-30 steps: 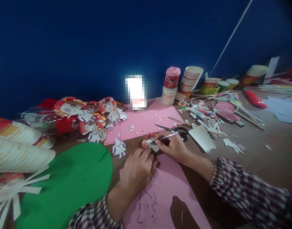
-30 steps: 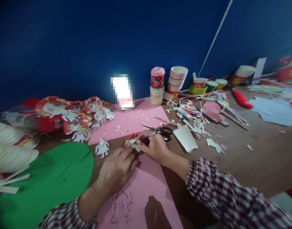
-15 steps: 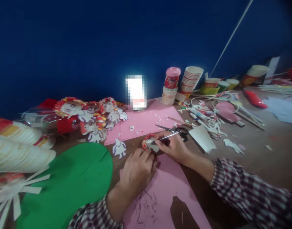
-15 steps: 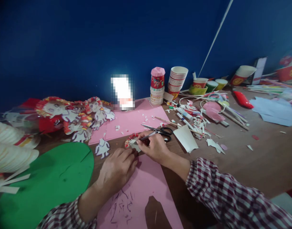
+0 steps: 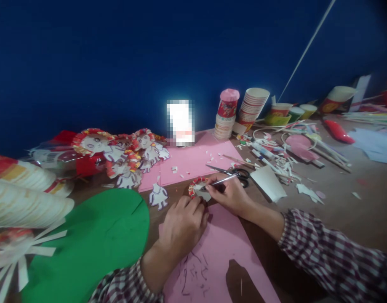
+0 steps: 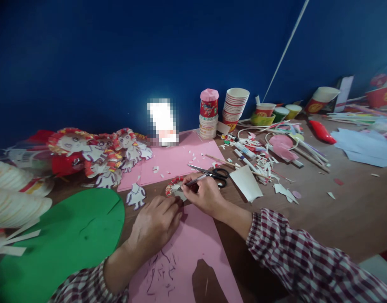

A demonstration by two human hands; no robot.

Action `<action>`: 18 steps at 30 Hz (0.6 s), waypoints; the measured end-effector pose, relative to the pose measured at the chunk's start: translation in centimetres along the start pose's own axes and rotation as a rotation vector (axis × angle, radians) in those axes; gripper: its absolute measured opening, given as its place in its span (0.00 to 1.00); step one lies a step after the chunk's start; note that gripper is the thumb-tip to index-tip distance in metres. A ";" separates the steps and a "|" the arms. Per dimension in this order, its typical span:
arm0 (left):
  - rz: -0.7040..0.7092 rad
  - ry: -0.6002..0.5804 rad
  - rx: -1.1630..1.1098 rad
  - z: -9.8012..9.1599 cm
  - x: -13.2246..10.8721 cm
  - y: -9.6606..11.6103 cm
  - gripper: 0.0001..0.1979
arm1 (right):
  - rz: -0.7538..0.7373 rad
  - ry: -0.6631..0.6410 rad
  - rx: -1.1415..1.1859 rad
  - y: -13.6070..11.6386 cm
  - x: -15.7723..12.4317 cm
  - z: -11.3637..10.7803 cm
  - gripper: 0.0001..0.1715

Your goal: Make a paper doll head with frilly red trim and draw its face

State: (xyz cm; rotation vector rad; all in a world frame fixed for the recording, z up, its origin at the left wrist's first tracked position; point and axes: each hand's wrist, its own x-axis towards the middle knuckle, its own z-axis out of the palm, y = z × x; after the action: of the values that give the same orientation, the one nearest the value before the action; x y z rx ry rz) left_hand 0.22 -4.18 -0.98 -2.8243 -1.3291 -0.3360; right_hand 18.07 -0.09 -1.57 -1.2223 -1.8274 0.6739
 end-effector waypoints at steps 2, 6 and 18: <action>0.004 0.004 0.003 0.0 0.0 0.0 0.10 | 0.001 -0.003 0.000 0.0 0.0 0.0 0.04; 0.006 -0.004 -0.003 0.0 0.1 0.0 0.10 | -0.007 -0.007 -0.009 0.1 0.0 0.1 0.04; 0.003 -0.027 -0.002 -0.2 0.1 0.1 0.11 | -0.011 -0.017 -0.012 0.2 0.1 0.1 0.04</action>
State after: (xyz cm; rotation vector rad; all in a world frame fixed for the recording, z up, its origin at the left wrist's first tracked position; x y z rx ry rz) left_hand 0.29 -4.20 -0.77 -2.8417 -1.3305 -0.3001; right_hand 18.05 0.08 -1.77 -1.2167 -1.8532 0.6693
